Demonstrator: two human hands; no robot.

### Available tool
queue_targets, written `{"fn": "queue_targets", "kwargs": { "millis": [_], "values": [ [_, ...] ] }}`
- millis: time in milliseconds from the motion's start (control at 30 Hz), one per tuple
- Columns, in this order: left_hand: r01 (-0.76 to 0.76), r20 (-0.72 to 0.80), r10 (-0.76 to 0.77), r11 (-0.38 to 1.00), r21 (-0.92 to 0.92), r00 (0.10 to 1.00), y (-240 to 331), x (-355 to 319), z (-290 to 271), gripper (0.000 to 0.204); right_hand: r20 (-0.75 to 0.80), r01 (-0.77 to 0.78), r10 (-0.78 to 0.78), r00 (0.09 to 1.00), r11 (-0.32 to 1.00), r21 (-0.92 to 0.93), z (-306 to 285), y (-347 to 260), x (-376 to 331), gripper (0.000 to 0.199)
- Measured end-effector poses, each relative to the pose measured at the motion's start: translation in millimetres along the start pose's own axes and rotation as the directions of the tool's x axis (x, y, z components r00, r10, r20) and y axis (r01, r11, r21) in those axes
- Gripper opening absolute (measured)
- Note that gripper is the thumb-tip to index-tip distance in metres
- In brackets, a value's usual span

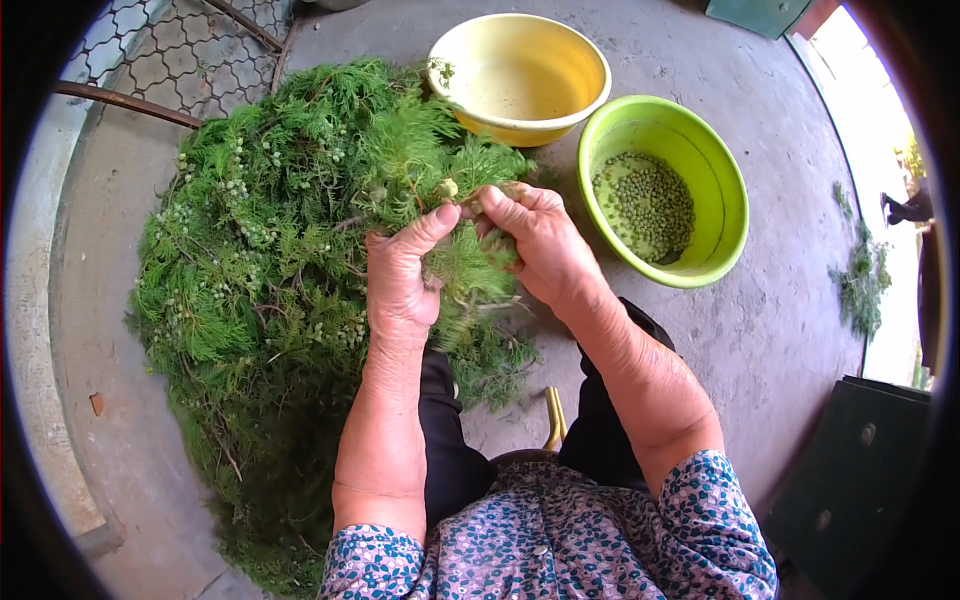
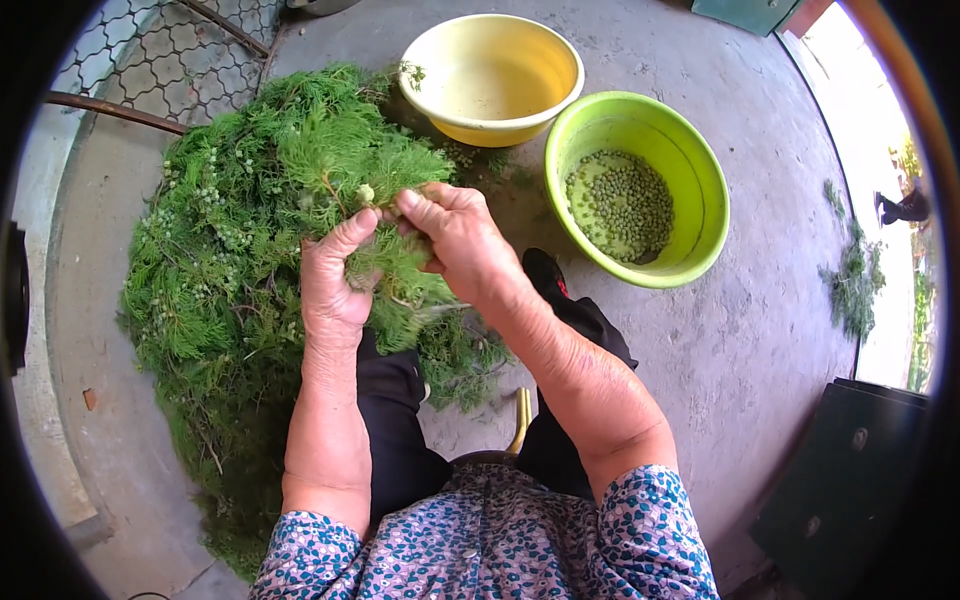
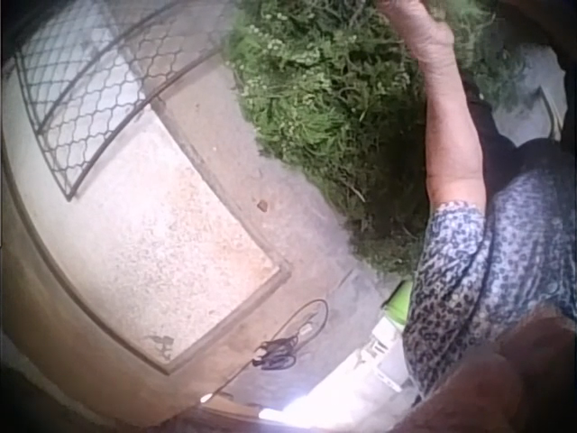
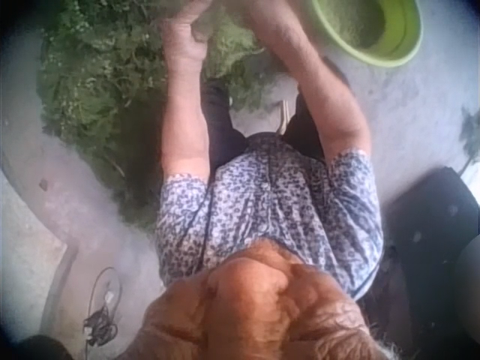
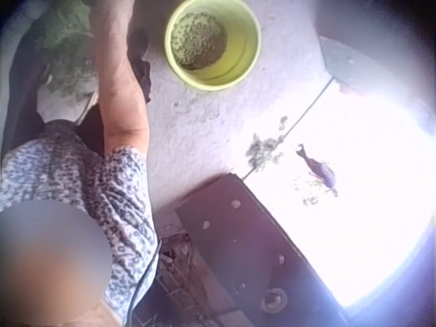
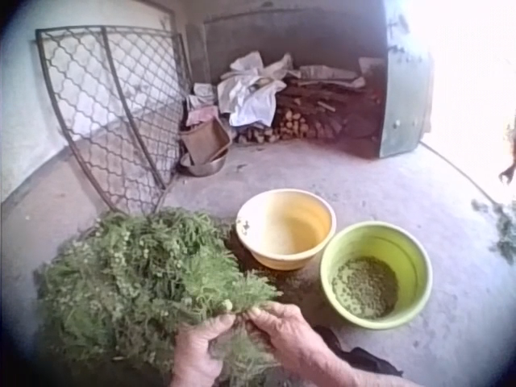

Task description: The person is removing small green berries from leafy green branches by hand and placing them into a green plastic basin.

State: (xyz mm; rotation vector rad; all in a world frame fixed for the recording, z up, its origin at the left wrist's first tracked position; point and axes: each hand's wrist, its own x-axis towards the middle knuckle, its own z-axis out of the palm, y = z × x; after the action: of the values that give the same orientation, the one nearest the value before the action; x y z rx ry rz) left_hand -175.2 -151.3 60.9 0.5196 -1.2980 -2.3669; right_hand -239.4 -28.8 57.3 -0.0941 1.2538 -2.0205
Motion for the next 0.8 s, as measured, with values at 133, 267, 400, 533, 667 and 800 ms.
{"fn": "queue_targets", "kwargs": {
  "millis": [133,267,400,533,667,800],
  "values": [
    [0.086,-0.078,-0.091,0.994,-0.066,0.993,0,2,2,0.034,-0.06,0.015,-0.007,0.998,0.991,0.132,-3,-9,-4,0.011],
    [-0.032,-0.062,0.037,0.996,0.081,0.997,-3,3,4,0.035,-0.178,0.266,-0.231,0.956,0.941,0.209,-12,-15,-5,0.011],
    [-0.07,-0.008,0.072,0.981,0.182,0.997,-6,-2,2,0.035,-0.046,0.303,-0.324,0.945,0.918,-0.256,0,-12,-5,0.018],
    [-0.07,0.053,0.06,0.974,0.214,0.997,-9,-1,3,0.035,0.033,0.484,-0.557,0.83,0.689,-0.539,3,9,4,0.019],
    [0.096,0.064,-0.096,0.995,-0.003,0.993,-6,-2,6,0.034,-0.237,0.072,-0.093,0.967,0.993,-0.098,11,-3,-7,0.023],
    [0.05,-0.066,-0.048,0.998,0.027,0.997,-8,-3,13,0.027,-0.162,0.198,-0.143,0.976,0.892,0.407,-26,-13,10,0.016]
  ]
}}
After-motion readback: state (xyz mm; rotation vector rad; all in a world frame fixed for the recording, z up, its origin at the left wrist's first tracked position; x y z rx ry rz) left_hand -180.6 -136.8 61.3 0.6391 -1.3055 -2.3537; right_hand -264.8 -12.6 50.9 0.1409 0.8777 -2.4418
